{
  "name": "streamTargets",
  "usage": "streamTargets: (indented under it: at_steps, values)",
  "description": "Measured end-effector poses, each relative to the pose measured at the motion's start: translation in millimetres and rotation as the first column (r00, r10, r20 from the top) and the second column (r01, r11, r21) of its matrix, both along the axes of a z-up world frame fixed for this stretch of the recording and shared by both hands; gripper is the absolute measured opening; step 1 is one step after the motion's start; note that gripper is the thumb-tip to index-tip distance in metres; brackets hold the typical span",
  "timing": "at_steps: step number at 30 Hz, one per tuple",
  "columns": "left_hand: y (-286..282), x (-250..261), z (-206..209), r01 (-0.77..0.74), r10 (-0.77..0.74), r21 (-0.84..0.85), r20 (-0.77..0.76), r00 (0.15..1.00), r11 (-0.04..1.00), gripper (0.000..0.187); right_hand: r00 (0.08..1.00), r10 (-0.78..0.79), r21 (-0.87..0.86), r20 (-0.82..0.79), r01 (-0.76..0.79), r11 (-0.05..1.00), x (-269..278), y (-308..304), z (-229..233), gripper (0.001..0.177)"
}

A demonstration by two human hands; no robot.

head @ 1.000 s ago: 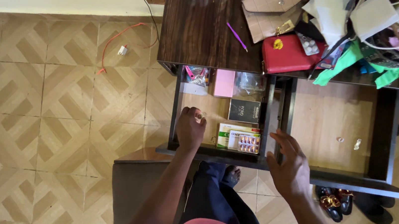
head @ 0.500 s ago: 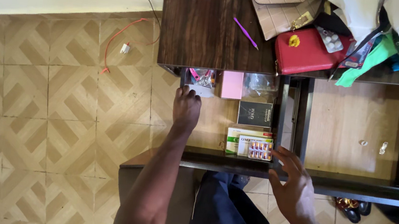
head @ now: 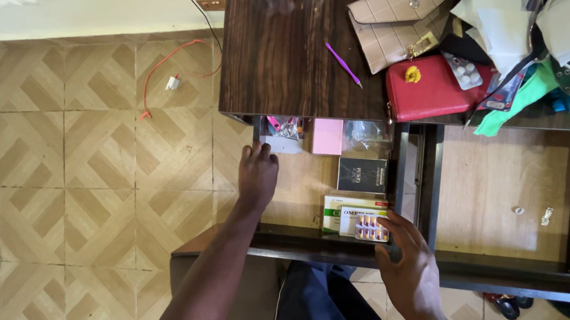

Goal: The person organizes a cluttered dresser drawer by picking up various items from the surface and placing them inside. They handle a small box, a medicine box, a plastic bag, a small bottle, a notebook, and a wallet, arranging them neatly within the drawer.

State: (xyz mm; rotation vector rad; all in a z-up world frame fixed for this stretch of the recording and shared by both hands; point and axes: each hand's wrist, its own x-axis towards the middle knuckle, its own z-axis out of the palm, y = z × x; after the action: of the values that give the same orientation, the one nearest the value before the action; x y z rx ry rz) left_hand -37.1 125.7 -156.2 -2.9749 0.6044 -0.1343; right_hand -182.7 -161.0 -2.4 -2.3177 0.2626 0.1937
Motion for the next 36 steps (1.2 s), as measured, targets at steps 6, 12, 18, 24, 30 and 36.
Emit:
streamTargets:
  at_steps: [6,12,18,24,30,36]
  values:
    - [-2,2,3,-0.069,0.066,-0.076,-0.039,0.997,0.995,0.008,1.000,0.001,0.019,0.008,-0.001,1.000,-1,3,0,0.048]
    - [1,14,5,-0.098,0.109,-0.197,0.048,0.993,0.976,0.013,1.000,0.021,0.022,0.000,-0.021,1.000,-8,6,1,0.051]
    - [2,31,-1,-0.009,0.023,-0.111,0.129,0.991,0.994,0.017,0.997,-0.005,0.023,-0.078,0.007,1.000,-14,6,-5,0.049]
    - [4,40,-13,-0.027,0.035,-0.104,0.071,0.997,0.994,0.017,0.999,-0.002,-0.009,-0.032,0.002,1.000,-19,5,-9,0.051]
    - [4,40,-12,-0.011,0.015,-0.059,0.080,0.997,0.998,0.021,0.996,-0.021,0.019,-0.083,0.023,1.000,-16,11,-6,0.053]
    - [1,20,15,-0.022,0.058,-0.270,0.127,0.990,0.963,0.030,0.999,-0.042,0.066,-0.025,0.043,0.997,-8,14,-2,0.049]
